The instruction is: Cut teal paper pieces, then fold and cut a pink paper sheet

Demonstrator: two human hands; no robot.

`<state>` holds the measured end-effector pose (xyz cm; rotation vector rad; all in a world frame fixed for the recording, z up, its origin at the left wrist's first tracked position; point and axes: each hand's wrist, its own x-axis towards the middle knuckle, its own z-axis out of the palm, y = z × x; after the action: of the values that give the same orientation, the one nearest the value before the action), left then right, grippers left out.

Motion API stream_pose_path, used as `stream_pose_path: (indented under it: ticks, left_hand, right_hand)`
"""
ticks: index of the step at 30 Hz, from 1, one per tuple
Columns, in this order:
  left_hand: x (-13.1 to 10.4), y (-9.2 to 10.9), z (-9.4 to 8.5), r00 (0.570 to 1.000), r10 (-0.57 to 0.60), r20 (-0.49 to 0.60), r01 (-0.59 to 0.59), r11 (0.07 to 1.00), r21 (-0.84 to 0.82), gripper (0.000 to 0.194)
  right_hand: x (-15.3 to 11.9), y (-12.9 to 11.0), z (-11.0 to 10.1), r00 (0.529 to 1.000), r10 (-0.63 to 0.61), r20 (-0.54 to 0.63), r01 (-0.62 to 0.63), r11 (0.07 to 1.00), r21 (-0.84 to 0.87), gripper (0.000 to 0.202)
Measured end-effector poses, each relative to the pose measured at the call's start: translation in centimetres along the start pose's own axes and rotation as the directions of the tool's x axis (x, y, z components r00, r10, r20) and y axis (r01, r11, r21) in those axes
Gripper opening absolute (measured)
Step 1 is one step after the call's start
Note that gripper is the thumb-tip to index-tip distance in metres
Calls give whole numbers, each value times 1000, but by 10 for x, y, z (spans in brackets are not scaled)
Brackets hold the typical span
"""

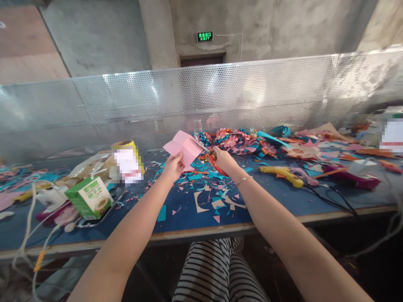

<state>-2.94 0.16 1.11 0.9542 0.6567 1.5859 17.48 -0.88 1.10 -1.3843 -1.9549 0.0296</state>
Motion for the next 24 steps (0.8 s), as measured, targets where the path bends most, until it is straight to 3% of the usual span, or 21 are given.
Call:
stream_pose_path:
  ticks: [12,24]
  left_hand:
    - [-4,2,4,999,-50,6,50,998,-29,17]
    - [-9,12,7,990,-98,-99,89,992,-95,22]
  right_hand:
    - [2,-1,2,1000,0,13,-1,1000,11,39]
    - [0,-2,0,998,-47,-39,39,980,-194,34]
